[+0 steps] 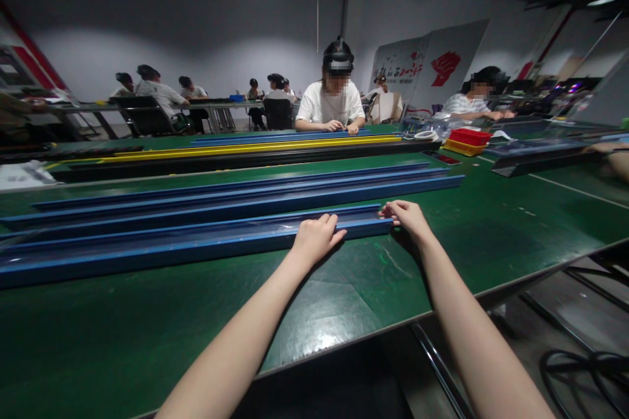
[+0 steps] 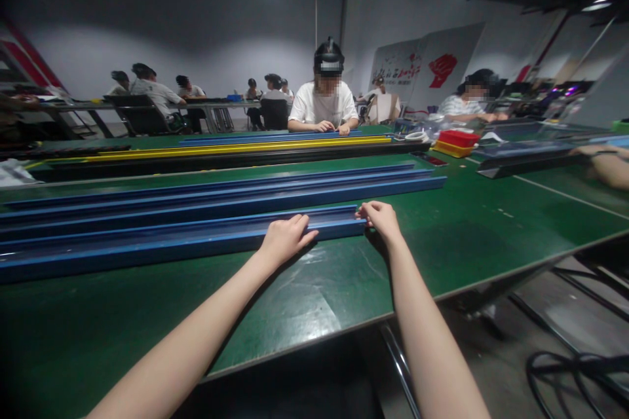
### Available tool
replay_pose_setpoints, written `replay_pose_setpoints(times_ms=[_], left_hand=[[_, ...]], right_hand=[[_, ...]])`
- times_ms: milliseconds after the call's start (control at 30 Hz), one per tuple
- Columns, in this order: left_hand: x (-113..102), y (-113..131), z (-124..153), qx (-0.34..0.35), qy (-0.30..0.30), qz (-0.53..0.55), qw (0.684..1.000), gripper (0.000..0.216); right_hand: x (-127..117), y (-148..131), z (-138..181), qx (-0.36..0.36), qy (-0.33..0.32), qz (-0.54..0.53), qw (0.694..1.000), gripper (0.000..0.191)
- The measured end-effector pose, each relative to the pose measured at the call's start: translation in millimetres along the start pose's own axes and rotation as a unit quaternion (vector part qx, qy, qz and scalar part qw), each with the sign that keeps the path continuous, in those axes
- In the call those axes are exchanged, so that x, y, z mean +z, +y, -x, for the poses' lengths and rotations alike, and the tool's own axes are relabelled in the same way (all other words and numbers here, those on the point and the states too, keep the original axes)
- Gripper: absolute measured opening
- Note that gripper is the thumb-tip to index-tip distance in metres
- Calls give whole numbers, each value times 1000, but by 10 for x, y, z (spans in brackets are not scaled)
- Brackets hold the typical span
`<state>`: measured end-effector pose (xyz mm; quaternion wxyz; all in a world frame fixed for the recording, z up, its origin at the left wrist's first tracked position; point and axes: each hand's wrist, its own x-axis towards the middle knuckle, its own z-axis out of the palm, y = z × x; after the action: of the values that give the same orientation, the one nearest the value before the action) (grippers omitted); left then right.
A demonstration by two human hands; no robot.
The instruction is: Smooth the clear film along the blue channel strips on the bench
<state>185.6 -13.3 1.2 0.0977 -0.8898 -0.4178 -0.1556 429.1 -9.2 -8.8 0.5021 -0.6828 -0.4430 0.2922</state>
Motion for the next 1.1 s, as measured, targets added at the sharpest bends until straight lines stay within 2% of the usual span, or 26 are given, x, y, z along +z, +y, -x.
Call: replay_pose_setpoints(times_ms=[500,700,1100], left_hand=[[-51,-6,-24,-28,-12,28,999,33],[-58,3,-36,-32,-15,37,999,34],[-57,6,-23,-29,-9,31,999,33]], right_hand=[[2,12,-13,-10,-2,-7,1000,21],[31,-12,3,-29,32,15,999,19],[15,-33,29,0,69,39,997,20]])
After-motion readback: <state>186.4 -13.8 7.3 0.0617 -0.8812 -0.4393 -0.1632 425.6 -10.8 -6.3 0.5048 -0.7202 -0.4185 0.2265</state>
